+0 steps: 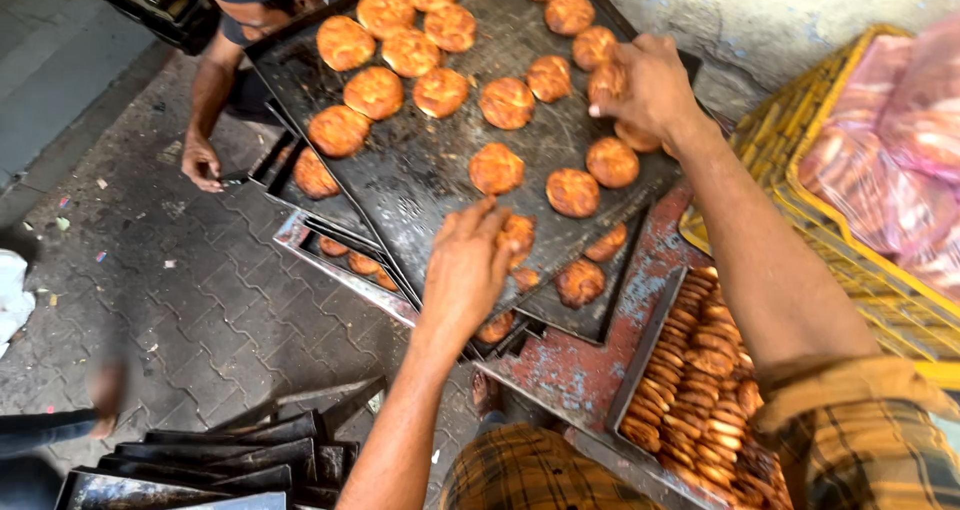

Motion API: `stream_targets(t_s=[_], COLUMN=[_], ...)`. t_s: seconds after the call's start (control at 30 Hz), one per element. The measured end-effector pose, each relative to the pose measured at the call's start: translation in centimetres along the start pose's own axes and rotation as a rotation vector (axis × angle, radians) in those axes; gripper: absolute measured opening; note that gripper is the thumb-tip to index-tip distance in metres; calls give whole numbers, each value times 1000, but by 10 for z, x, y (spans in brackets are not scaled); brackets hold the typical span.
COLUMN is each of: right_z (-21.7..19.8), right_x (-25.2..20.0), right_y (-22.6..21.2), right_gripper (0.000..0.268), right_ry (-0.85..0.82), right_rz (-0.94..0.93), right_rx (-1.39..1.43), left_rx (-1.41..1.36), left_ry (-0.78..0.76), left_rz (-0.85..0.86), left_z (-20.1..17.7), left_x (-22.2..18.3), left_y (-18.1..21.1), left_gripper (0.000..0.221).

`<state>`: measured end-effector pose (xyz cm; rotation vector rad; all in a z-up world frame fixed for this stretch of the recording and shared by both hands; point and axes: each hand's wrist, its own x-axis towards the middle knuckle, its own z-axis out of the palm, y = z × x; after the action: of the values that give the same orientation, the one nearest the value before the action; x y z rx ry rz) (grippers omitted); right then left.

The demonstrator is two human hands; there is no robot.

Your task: The person organizes baked goods into trays by hand, moving them from one tray to another and stacking them in rows.

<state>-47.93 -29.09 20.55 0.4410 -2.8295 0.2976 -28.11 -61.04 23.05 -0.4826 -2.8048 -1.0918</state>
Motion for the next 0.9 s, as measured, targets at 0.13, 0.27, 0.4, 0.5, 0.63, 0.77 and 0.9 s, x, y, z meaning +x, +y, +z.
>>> stream_targets(t_s=[0.13, 0.27, 0.4, 0.5, 0.63, 0.77, 0.9], right_z=[-19, -42, -57, -54, -41, -34, -46], right_x=[-1, -28, -71, -93, -114, -142, -175], right_y=[-26, -60, -82, -82, -78, -65, -64], right_gripper=[59, 38, 24, 38, 43, 33, 37], right_ry=[-65, 92, 78, 9, 43, 54, 141], right_rz=[147, 192, 625, 572, 577, 486, 515], right_rx=[345, 739, 1643, 1657, 1750, 2023, 2126], left_rx=[-62, -36, 128, 86, 333, 272, 176], left_ry=[20, 92, 228, 180, 229, 165, 52], left_rz=[24, -33, -44, 203, 231, 140, 108], left_z=[-11, -34, -57, -51, -21, -7, -9], left_x=[9, 38, 84, 127, 169, 172, 170], left_y=[-7, -35, -73, -91, -93, -108, -120], left_gripper=[40, 36, 37, 41, 50, 52, 58])
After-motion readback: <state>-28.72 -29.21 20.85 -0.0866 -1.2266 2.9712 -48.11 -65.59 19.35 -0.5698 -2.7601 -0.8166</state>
